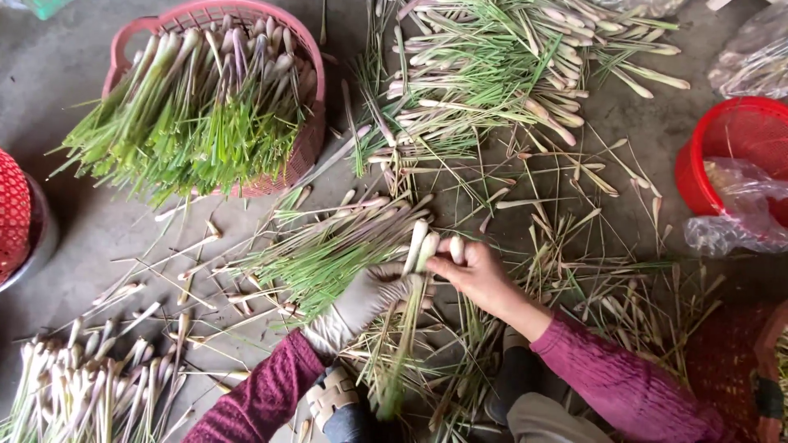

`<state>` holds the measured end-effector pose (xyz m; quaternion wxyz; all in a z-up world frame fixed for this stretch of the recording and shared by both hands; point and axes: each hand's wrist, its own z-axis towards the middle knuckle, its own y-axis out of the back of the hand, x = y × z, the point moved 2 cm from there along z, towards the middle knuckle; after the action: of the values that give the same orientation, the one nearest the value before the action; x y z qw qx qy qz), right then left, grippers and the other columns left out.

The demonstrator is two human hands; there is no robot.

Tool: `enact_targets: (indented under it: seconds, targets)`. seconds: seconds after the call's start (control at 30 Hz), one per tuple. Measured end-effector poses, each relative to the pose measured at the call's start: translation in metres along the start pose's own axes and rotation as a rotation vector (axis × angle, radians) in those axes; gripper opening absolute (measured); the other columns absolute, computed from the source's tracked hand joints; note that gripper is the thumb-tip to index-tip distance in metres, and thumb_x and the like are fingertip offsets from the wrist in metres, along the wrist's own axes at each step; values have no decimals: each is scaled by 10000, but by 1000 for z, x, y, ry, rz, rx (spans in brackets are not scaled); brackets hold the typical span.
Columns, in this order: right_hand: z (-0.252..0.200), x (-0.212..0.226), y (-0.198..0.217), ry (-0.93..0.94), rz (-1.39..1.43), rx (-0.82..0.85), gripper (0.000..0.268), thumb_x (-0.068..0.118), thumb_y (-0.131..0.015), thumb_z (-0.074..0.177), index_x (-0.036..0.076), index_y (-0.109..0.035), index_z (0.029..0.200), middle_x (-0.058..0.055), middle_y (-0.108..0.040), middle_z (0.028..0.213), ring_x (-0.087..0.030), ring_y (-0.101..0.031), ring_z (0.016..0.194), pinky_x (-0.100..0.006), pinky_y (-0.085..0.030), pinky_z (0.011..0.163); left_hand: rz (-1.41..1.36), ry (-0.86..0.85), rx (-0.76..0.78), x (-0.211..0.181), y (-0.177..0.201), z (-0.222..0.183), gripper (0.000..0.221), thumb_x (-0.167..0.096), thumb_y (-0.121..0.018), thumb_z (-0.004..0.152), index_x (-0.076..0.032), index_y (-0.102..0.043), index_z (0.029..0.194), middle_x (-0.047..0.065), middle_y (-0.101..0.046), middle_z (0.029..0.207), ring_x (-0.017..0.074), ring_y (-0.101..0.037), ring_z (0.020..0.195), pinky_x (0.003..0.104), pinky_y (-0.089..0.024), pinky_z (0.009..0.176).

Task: Cleaning and trimming lemongrass stalks by peeling off outer layers and sorting them into baskets

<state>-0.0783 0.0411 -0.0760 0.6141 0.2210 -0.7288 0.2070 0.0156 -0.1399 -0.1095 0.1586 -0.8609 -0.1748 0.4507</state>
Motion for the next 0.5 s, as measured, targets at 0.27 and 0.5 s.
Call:
enact_targets:
  seconds: [0.27, 0.5]
  targets:
    - [2, -6, 18, 99, -219, 12, 401, 66, -683, 944, 130, -422, 647, -43, -548, 566, -158, -531, 494, -239, -399, 484, 192, -41, 23, -8, 1, 13, 285, -186, -681, 984, 78, -715, 1085, 293, -764, 992, 325, -788, 834, 386, -677, 716]
    - [0, 16, 80, 24, -1071, -141, 191, 155, -655, 966, 106, -735, 1132, -126, -683, 1002, -224, -684, 796, -325, -573, 665, 242, -14, -9, -18, 2, 17, 254, -163, -625, 1019, 74, -719, 1014, 252, -786, 914, 285, -791, 794, 373, -673, 700]
